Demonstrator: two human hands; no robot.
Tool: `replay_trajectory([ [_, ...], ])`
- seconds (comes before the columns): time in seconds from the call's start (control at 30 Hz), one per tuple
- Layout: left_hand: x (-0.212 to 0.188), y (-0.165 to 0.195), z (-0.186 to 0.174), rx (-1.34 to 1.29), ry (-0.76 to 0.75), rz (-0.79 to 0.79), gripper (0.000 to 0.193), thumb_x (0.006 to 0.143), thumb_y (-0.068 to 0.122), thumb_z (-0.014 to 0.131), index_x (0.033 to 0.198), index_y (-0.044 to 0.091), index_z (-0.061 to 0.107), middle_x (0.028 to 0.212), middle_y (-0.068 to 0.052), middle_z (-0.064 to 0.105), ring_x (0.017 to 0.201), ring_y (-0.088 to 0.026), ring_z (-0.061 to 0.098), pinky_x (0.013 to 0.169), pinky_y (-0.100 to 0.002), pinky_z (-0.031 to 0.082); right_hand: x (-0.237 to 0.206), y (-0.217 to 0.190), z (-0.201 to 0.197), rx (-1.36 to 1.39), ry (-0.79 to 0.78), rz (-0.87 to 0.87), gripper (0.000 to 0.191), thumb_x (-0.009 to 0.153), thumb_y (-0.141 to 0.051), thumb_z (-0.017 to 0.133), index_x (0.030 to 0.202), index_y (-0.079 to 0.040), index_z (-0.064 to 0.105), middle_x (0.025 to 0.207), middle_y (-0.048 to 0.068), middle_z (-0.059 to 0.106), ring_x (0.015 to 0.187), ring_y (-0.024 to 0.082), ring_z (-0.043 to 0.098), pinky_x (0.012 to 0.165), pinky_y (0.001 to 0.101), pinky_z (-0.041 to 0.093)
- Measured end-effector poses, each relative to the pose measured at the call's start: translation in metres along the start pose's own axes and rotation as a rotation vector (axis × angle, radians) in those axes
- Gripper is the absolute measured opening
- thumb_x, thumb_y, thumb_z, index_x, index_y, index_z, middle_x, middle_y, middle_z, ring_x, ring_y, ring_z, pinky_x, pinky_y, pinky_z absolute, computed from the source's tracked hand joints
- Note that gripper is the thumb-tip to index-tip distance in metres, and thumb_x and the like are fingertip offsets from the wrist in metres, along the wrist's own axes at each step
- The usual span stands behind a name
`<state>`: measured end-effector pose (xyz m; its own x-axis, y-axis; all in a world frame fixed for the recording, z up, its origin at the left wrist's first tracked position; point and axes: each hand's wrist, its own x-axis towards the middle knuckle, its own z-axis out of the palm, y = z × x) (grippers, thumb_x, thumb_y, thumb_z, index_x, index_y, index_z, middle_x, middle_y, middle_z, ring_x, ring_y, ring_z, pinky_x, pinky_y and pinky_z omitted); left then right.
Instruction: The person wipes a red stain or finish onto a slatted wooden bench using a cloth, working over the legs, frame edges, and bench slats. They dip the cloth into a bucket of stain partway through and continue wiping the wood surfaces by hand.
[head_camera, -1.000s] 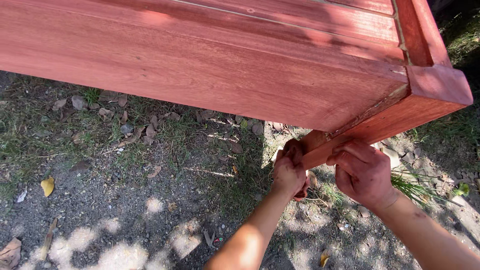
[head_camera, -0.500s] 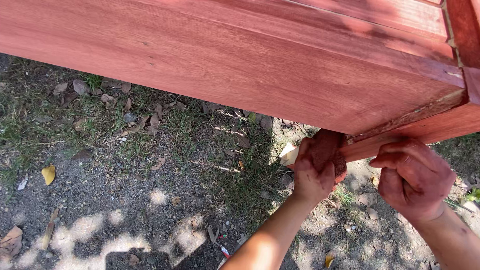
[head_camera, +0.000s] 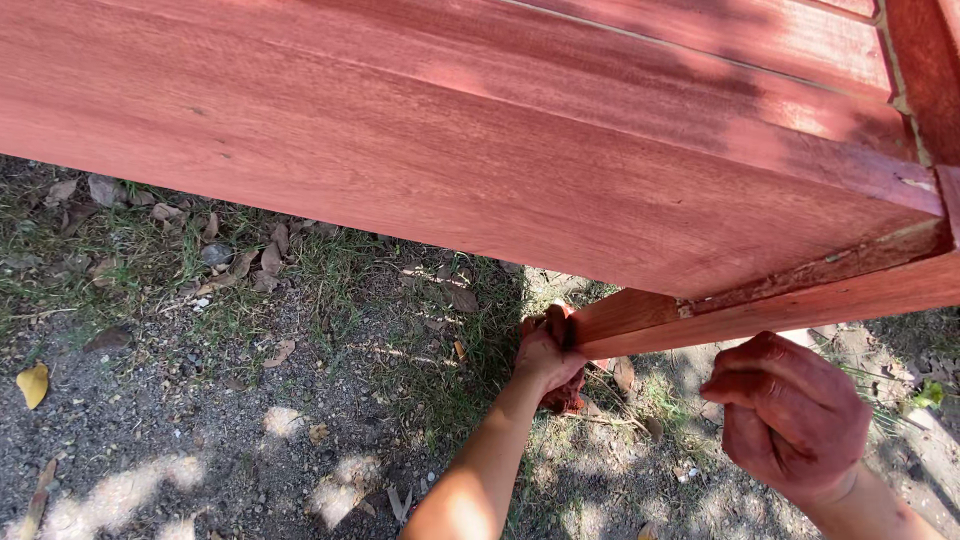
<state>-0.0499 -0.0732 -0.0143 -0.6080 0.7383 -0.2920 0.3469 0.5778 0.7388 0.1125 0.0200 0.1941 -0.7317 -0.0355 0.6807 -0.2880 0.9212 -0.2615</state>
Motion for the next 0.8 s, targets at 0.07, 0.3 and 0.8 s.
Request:
replay_trajectory([
  [0.07,0.005,0.000,-0.003,0.093,-0.055,-0.008,0.044,0.081,0.021,0.063,0.124,0.010,0.061,0.124,-0.015,0.067,0.115,-0.029,0.065,0.103,-0.034,0.052,-0.006,-0.001,-0.004,-0.007,-0.055,-0.018,0.018,0.078,0.010,0.060,0.080,-0.005,0.070,0.084,0.011,0.068,0.077,0.021,0.070,0.064,0.0326,0.056],
  [0.3,0.009,-0.008,0.006,0.037,0.052,-0.124,0.041,0.083,0.033,0.070,0.116,0.009,0.068,0.122,-0.016,0.068,0.114,-0.031,0.066,0.102,-0.037,0.052,-0.013,-0.004,-0.008,0.051,-0.122,-0.041,0.021,0.074,0.009,0.060,0.082,-0.008,0.071,0.086,0.009,0.069,0.078,0.021,0.071,0.065,0.0325,0.058],
  [0.8,0.026,-0.015,-0.038,-0.494,-0.001,-0.518,0.024,0.077,0.016,0.074,0.088,-0.005,0.069,0.097,-0.019,0.074,0.085,-0.031,0.073,0.077,-0.046,0.059,-0.020,0.011,0.013,0.243,-0.086,0.089,0.026,0.078,0.013,0.052,0.089,-0.002,0.070,0.095,0.014,0.068,0.069,0.014,0.070,0.059,0.0257,0.056],
])
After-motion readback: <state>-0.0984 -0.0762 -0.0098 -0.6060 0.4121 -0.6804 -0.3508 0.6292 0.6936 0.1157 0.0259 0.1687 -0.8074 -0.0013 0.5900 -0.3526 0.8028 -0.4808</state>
